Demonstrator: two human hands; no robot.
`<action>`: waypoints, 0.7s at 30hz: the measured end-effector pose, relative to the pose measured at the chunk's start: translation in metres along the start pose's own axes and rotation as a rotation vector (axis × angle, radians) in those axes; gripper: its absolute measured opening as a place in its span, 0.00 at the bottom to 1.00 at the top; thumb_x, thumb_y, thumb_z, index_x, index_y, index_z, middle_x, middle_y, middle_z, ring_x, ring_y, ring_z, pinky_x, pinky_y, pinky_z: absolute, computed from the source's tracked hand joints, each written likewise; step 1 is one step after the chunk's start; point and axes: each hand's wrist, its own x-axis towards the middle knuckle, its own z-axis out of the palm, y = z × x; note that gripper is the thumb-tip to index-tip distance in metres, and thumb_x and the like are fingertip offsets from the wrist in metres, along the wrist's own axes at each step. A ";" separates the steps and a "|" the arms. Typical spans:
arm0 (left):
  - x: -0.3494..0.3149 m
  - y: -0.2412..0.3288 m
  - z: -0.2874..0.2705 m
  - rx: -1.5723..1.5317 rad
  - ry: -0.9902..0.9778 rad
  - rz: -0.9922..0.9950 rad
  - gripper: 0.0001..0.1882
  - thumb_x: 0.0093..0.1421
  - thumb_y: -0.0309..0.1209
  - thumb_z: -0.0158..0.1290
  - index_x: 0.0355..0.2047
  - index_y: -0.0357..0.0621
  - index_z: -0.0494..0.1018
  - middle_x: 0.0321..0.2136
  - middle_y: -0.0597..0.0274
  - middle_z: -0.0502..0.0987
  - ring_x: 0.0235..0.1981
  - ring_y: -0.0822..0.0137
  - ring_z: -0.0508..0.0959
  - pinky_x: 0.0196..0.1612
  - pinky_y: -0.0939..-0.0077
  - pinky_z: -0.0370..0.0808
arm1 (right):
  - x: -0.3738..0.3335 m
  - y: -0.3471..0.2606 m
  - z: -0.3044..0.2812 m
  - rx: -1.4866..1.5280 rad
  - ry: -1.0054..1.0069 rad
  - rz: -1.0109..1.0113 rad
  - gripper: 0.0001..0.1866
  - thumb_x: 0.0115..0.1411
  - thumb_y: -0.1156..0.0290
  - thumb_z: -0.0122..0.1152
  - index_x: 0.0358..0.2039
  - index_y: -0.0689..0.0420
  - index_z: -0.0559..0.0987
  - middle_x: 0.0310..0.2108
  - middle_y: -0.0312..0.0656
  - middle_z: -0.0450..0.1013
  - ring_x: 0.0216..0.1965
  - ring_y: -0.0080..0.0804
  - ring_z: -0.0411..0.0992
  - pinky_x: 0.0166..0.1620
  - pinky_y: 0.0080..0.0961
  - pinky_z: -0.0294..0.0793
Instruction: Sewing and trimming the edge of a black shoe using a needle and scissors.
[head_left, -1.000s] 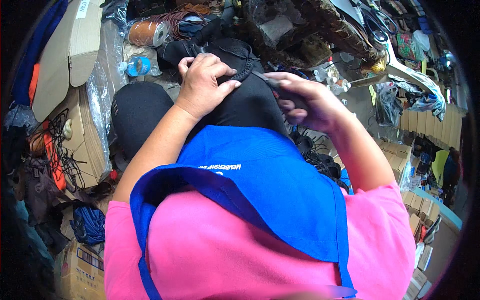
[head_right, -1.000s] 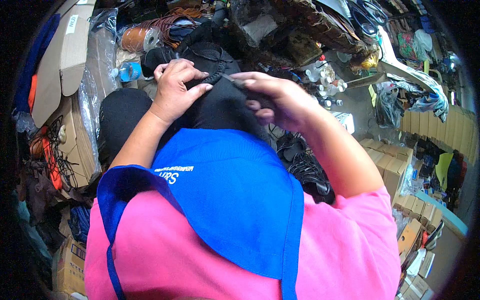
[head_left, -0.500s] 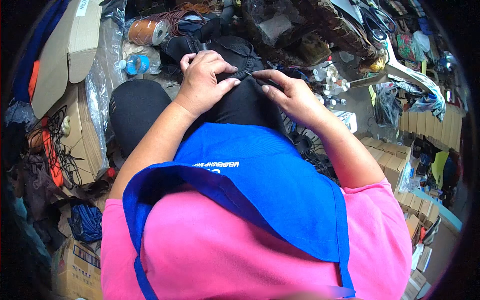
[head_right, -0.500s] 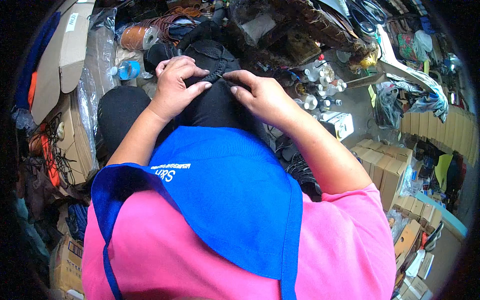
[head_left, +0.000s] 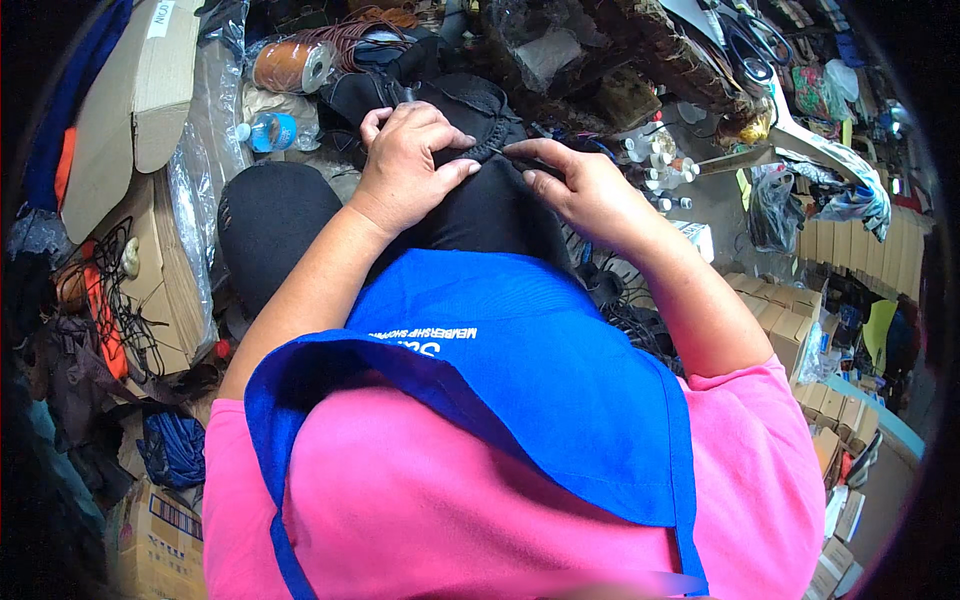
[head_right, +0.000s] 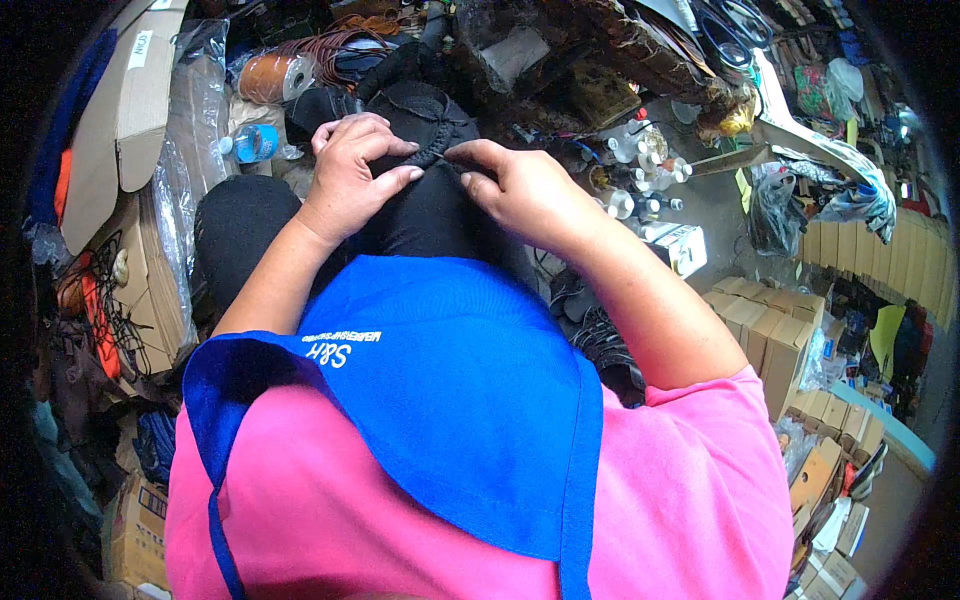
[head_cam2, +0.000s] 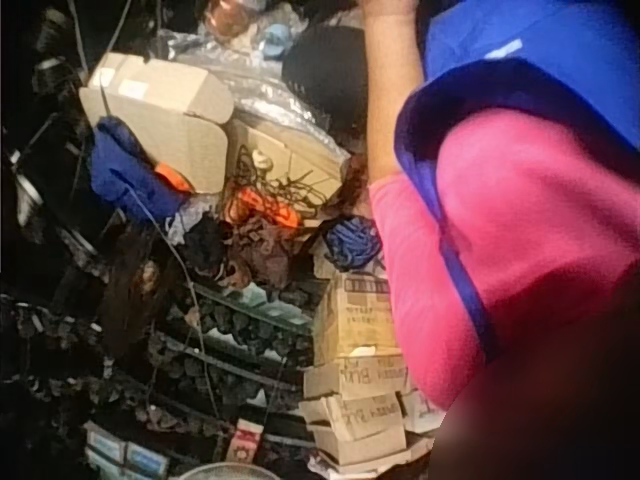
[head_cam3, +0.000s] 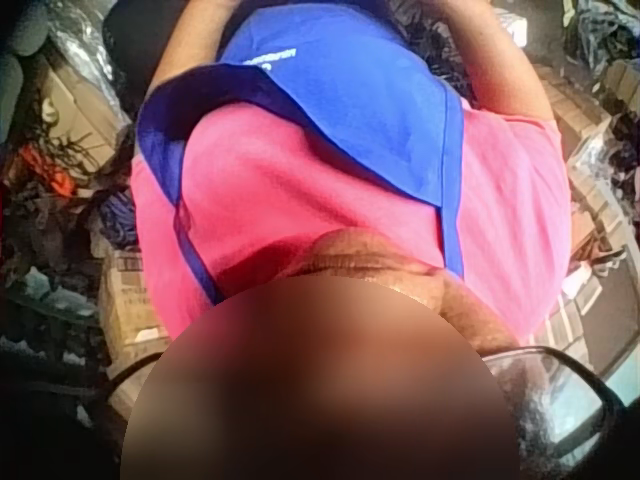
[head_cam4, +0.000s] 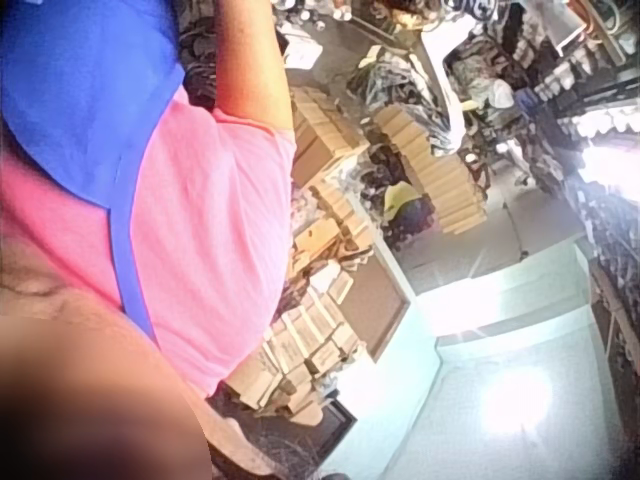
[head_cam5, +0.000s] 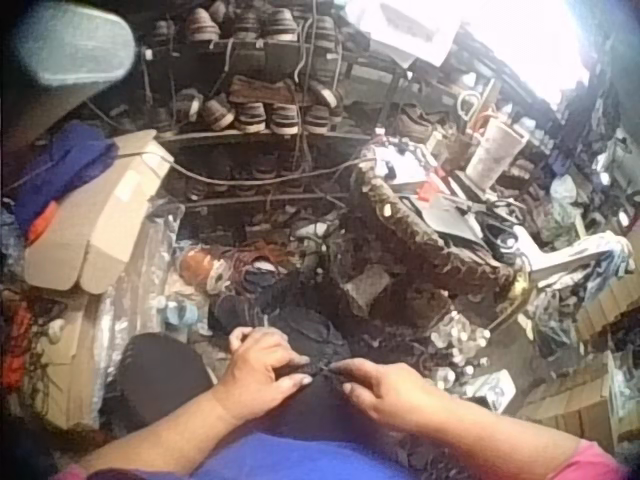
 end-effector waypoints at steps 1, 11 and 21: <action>0.000 -0.001 0.000 0.001 0.001 -0.001 0.14 0.40 0.35 0.65 0.29 0.49 0.79 0.33 0.65 0.75 0.43 0.66 0.73 0.52 0.67 0.56 | 0.001 0.000 0.004 -0.061 0.034 -0.024 0.17 0.58 0.65 0.52 0.48 0.52 0.74 0.36 0.55 0.75 0.39 0.50 0.75 0.43 0.39 0.73; 0.001 -0.012 0.001 -0.060 -0.001 0.027 0.12 0.40 0.33 0.64 0.28 0.47 0.78 0.30 0.66 0.74 0.41 0.66 0.72 0.50 0.67 0.58 | -0.003 0.014 0.047 -0.167 0.259 -0.171 0.20 0.59 0.67 0.51 0.53 0.49 0.68 0.35 0.55 0.72 0.38 0.54 0.72 0.41 0.44 0.72; 0.001 -0.002 -0.007 0.033 -0.042 0.084 0.15 0.43 0.33 0.63 0.31 0.44 0.75 0.32 0.61 0.73 0.40 0.59 0.73 0.53 0.61 0.61 | 0.013 -0.004 -0.007 -0.087 -0.146 -0.053 0.18 0.61 0.68 0.51 0.53 0.55 0.70 0.43 0.49 0.75 0.44 0.40 0.75 0.47 0.32 0.72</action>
